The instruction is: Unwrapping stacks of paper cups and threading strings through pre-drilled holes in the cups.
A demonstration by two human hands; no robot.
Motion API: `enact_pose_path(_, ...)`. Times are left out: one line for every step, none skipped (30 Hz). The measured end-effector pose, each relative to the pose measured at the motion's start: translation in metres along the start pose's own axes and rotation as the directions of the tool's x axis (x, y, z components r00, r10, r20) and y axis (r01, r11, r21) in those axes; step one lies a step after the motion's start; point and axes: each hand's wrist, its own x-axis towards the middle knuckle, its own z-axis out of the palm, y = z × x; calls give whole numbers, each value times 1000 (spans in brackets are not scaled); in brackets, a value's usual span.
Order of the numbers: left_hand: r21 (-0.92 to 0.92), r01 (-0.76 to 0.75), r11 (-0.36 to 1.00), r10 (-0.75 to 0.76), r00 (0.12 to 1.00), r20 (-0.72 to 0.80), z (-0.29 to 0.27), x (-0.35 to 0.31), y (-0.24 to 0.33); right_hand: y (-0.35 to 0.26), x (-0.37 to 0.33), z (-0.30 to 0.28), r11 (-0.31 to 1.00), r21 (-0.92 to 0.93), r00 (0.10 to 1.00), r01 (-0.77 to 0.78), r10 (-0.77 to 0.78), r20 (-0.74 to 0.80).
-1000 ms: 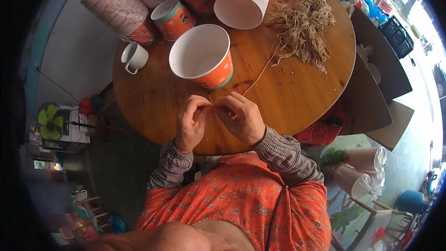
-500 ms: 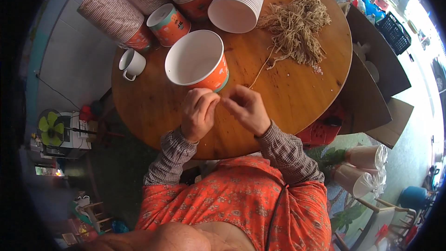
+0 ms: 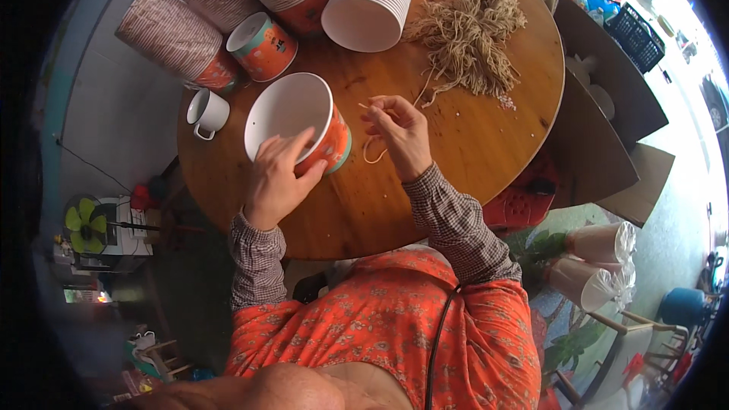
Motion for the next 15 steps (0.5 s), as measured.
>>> enact_pose_path(-10,-1,1000,1,999,-54,1,4,4,6,-1,-1,1000,19,1000,19,-19,6)
enact_pose_path(-5,0,1000,0,999,-47,3,7,7,11,-2,3,999,42,999,33,-34,22)
enact_pose_path(-43,89,995,-92,994,-66,9,11,11,14,-4,6,999,28,999,24,-25,30)
enact_pose_path(-82,176,981,-182,980,-81,14,15,13,17,-7,10,999,34,999,22,-23,25)
enact_pose_path(-7,208,978,-208,978,-27,18,20,14,19,-8,12,999,43,999,18,-20,41)
enact_pose_path(-6,203,979,-203,979,-22,20,21,13,20,-9,15,999,52,998,14,-17,57)
enact_pose_path(-59,188,980,-188,982,-4,19,21,10,19,-11,18,1000,11,998,-10,10,62)
enact_pose_path(-114,171,979,-170,985,17,20,21,8,24,-14,19,999,35,995,10,-14,99)
enact_pose_path(-221,172,960,-184,982,-35,20,18,8,28,-16,21,998,61,990,30,-38,136)
enact_pose_path(-266,179,947,-193,981,-31,18,17,8,31,-19,22,999,41,989,29,-35,147)
enact_pose_path(-312,187,931,-206,978,-27,14,16,8,32,-20,24,999,45,990,26,-32,140)
enact_pose_path(-392,231,891,-248,969,6,12,14,8,34,-22,27,996,37,989,77,-81,124)
enact_pose_path(-389,232,892,-247,969,13,12,13,7,33,-24,28,992,28,986,127,-129,108)
enact_pose_path(-399,207,893,-224,974,3,10,10,5,28,-27,30,994,38,989,101,-104,105)
enact_pose_path(-409,181,895,-202,979,-8,9,8,3,26,-28,31,994,44,989,96,-100,106)
